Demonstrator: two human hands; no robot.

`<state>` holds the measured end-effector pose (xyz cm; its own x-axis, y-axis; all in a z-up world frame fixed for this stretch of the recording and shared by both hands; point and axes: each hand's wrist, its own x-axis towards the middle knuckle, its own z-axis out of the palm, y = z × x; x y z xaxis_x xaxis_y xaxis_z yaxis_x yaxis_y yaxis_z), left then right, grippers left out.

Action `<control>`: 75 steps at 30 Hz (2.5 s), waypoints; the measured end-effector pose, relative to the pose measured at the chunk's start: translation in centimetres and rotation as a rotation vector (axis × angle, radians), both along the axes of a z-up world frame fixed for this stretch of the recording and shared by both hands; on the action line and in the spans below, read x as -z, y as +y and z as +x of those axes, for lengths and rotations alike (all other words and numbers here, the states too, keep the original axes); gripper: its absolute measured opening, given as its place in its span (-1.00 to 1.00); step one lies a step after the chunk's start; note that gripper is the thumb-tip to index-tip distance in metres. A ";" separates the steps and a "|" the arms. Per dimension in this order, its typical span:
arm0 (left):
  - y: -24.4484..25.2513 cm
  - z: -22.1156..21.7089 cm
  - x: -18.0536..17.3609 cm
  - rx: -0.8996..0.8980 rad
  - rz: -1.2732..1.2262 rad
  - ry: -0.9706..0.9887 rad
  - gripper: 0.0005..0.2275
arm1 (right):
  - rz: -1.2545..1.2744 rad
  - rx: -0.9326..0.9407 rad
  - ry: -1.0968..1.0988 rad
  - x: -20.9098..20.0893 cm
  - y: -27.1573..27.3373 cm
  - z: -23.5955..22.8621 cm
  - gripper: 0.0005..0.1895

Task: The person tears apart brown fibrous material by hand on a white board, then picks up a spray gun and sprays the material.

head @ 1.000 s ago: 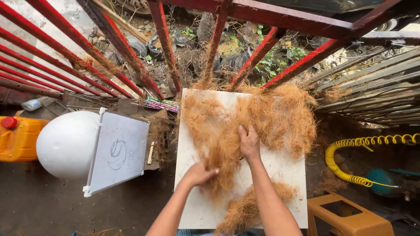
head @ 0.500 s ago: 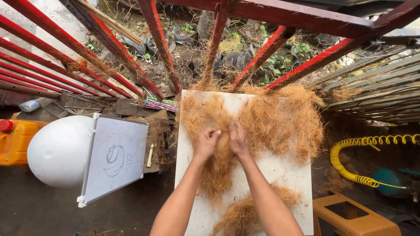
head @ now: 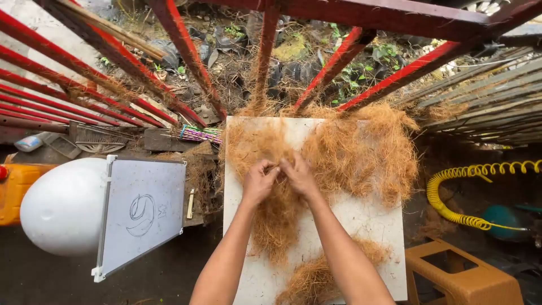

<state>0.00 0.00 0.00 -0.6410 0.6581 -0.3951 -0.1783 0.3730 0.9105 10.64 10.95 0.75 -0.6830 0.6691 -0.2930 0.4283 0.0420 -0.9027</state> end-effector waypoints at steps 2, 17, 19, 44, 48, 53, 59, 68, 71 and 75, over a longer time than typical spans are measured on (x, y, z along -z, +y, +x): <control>-0.5 -0.2 0.1 -0.016 -0.082 0.099 -0.87 | -0.250 0.146 0.162 -0.9 -0.7 -0.3 -0.62; -0.1 -0.1 2.4 -0.159 0.030 -0.209 -0.80 | -0.250 0.203 0.084 -1.8 1.2 -0.6 -0.71; -1.3 -1.1 2.0 -0.240 0.018 -0.232 -0.79 | -0.205 0.323 0.061 -1.7 3.1 0.6 -0.71; 3.7 -0.3 3.4 -0.161 -0.364 0.136 -0.90 | -0.321 0.497 0.060 0.8 8.7 6.7 -0.74; 2.2 0.6 2.8 -0.136 -0.273 0.239 -0.87 | -0.182 0.622 0.013 -1.4 8.2 7.6 -0.79; 0.1 1.9 -7.5 -0.298 0.007 0.417 -0.72 | 0.459 0.344 -0.161 -5.4 2.7 6.5 -0.80; -6.8 8.2 -5.7 -0.155 -0.573 0.135 -0.21 | 0.423 -0.453 -0.178 -6.1 -4.0 3.4 -0.54; -14.3 7.3 -8.7 -0.312 -0.511 -0.377 -0.42 | 0.589 -0.614 -0.519 4.3 -1.8 2.4 -0.42; -18.3 6.1 -10.8 -0.460 -0.427 -0.386 -0.42 | 0.625 -0.491 -0.466 6.7 -2.0 2.6 -0.49; -23.6 4.2 -15.1 -0.626 -0.241 -0.471 -0.42 | 0.658 -0.550 -0.526 6.8 -2.1 2.6 -0.47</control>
